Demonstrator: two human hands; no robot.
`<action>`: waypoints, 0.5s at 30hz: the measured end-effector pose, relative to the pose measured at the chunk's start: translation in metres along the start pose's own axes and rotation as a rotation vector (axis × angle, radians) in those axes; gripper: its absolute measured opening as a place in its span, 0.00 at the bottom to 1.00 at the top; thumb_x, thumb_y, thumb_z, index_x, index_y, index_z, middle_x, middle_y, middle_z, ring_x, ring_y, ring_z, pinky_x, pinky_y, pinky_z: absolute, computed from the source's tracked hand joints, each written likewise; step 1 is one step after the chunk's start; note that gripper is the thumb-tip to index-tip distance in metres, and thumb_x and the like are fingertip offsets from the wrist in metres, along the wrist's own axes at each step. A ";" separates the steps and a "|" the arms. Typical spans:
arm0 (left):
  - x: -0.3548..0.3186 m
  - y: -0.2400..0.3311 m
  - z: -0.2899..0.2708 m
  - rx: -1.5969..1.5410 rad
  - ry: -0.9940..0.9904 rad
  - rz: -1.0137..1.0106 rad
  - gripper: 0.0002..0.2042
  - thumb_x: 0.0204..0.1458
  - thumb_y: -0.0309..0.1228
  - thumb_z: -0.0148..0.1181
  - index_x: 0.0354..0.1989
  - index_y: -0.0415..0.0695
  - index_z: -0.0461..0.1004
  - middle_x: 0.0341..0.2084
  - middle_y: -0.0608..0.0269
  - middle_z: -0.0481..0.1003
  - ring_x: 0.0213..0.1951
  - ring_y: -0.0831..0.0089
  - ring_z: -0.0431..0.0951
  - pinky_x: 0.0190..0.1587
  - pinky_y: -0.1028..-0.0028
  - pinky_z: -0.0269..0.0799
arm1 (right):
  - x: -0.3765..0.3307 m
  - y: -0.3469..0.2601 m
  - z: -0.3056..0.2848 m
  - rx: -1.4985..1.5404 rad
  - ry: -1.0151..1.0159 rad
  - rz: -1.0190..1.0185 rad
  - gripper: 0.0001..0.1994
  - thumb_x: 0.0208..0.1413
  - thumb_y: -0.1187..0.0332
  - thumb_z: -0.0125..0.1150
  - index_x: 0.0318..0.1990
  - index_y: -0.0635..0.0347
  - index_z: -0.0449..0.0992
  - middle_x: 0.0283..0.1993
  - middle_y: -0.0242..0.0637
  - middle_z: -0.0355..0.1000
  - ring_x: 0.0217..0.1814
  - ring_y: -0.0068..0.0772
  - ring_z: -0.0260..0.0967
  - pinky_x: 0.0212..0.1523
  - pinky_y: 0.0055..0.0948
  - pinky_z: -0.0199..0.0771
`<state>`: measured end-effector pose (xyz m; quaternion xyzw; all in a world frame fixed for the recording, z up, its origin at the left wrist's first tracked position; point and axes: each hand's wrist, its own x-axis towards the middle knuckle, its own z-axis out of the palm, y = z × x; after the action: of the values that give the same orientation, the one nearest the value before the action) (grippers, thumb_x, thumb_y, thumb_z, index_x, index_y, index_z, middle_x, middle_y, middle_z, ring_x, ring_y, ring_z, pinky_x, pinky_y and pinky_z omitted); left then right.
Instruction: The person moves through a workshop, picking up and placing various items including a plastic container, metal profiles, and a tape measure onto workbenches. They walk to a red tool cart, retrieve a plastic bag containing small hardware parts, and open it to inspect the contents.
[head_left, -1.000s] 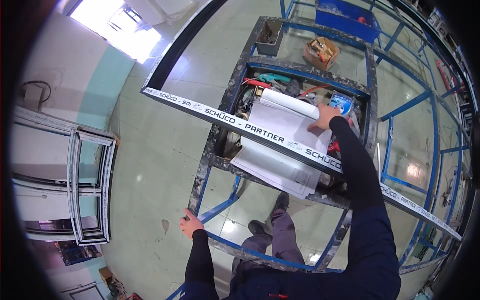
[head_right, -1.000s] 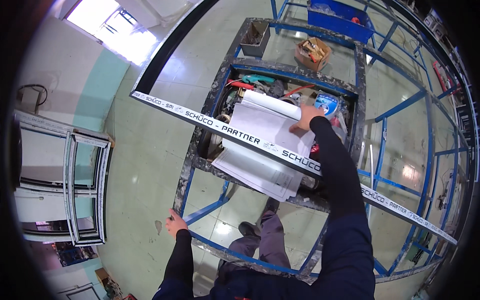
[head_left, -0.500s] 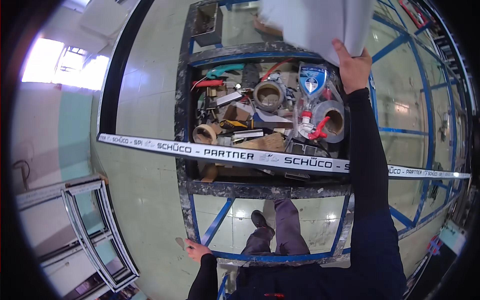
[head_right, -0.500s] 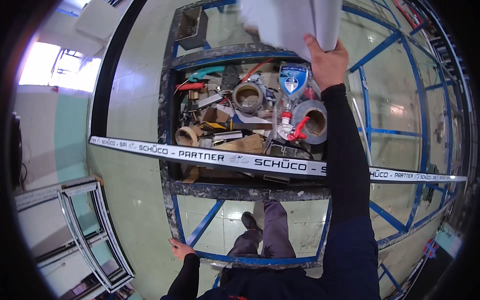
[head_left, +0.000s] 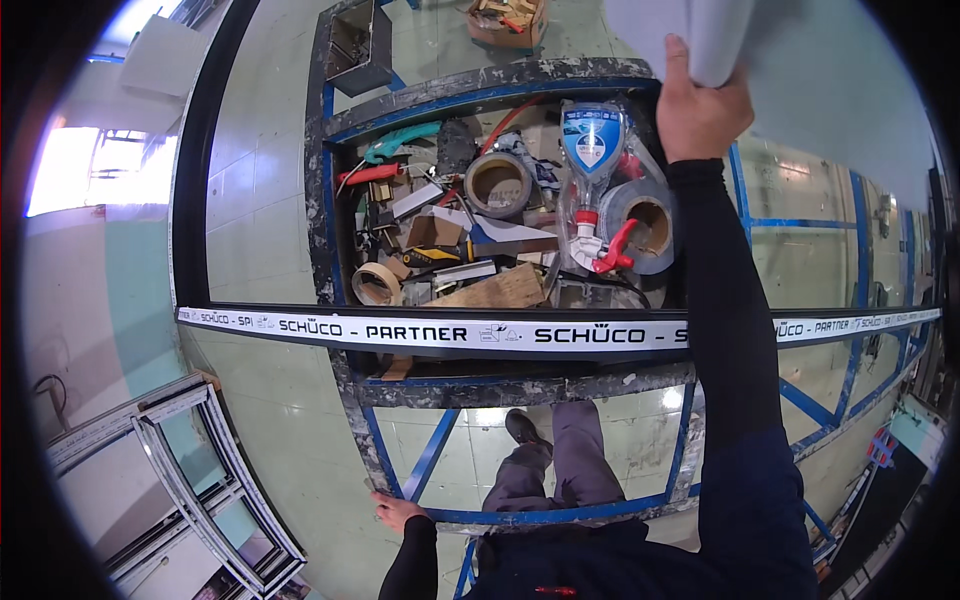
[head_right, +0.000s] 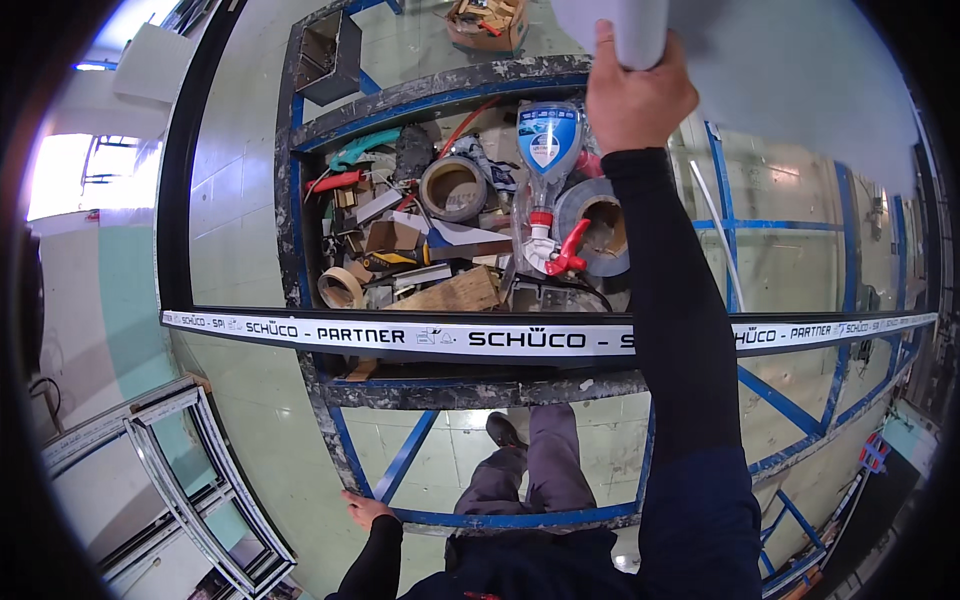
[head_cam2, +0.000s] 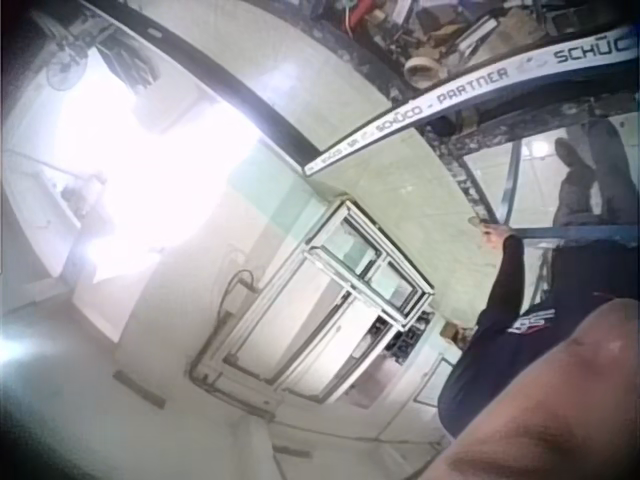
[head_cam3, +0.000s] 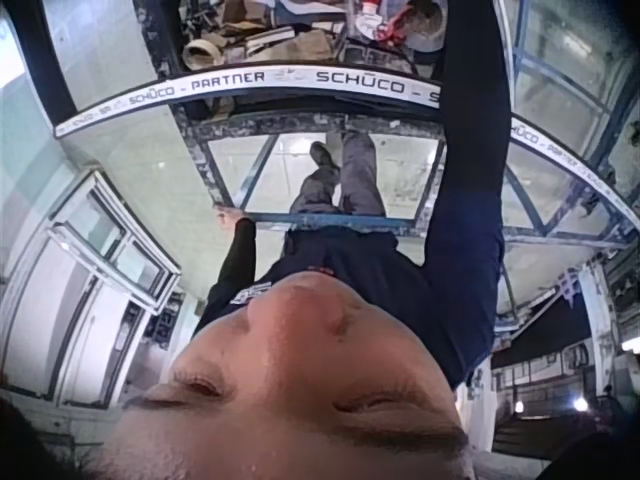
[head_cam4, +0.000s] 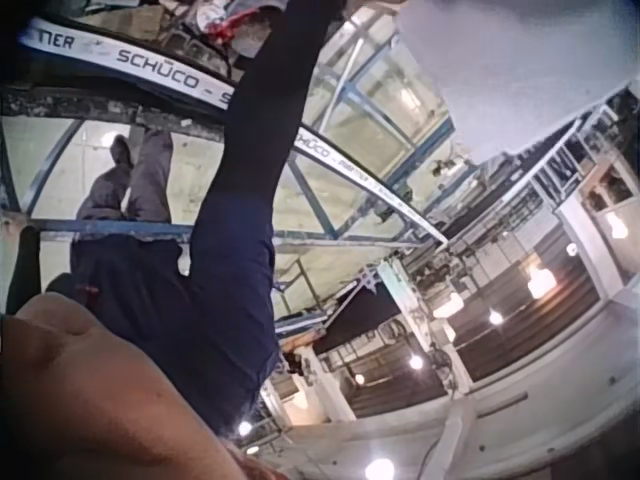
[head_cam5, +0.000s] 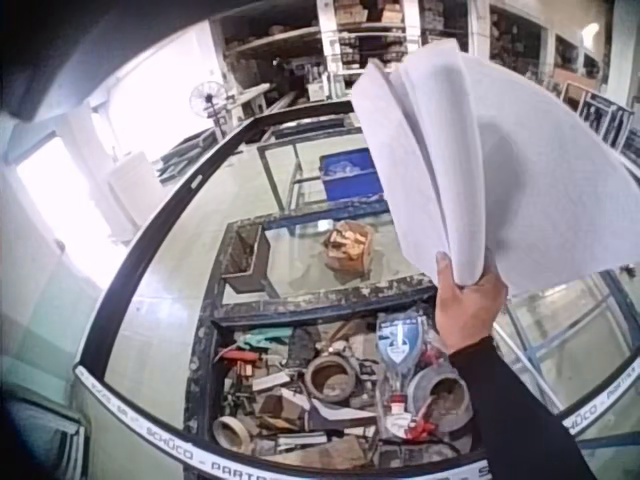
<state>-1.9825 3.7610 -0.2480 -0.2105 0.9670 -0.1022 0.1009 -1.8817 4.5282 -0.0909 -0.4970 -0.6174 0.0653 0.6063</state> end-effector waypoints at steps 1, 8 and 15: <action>0.001 -0.001 0.004 0.026 0.000 0.004 0.23 0.67 0.40 0.32 0.70 0.55 0.52 0.53 0.49 0.68 0.52 0.49 0.70 0.53 0.56 0.67 | -0.005 -0.007 -0.001 -0.003 -0.079 -0.002 0.19 0.49 0.56 0.72 0.36 0.64 0.79 0.34 0.47 0.79 0.36 0.45 0.79 0.40 0.36 0.76; -0.020 0.019 -0.017 -0.076 0.143 0.053 0.39 0.61 0.65 0.29 0.59 0.41 0.67 0.50 0.41 0.73 0.51 0.41 0.72 0.54 0.49 0.67 | -0.065 -0.087 -0.013 0.595 -0.790 0.015 0.12 0.47 0.66 0.70 0.37 0.60 0.77 0.32 0.46 0.77 0.34 0.47 0.77 0.37 0.35 0.75; -0.039 0.036 -0.037 0.237 0.059 0.127 0.27 0.66 0.55 0.32 0.68 0.58 0.57 0.55 0.46 0.68 0.51 0.47 0.72 0.51 0.52 0.69 | -0.119 -0.089 -0.002 0.873 -0.985 0.391 0.16 0.48 0.69 0.68 0.45 0.64 0.76 0.37 0.44 0.78 0.37 0.39 0.77 0.42 0.33 0.75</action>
<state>-1.9708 3.8151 -0.2149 -0.1325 0.9620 -0.2154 0.1029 -1.9548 4.4002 -0.1114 -0.2220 -0.6372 0.6348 0.3765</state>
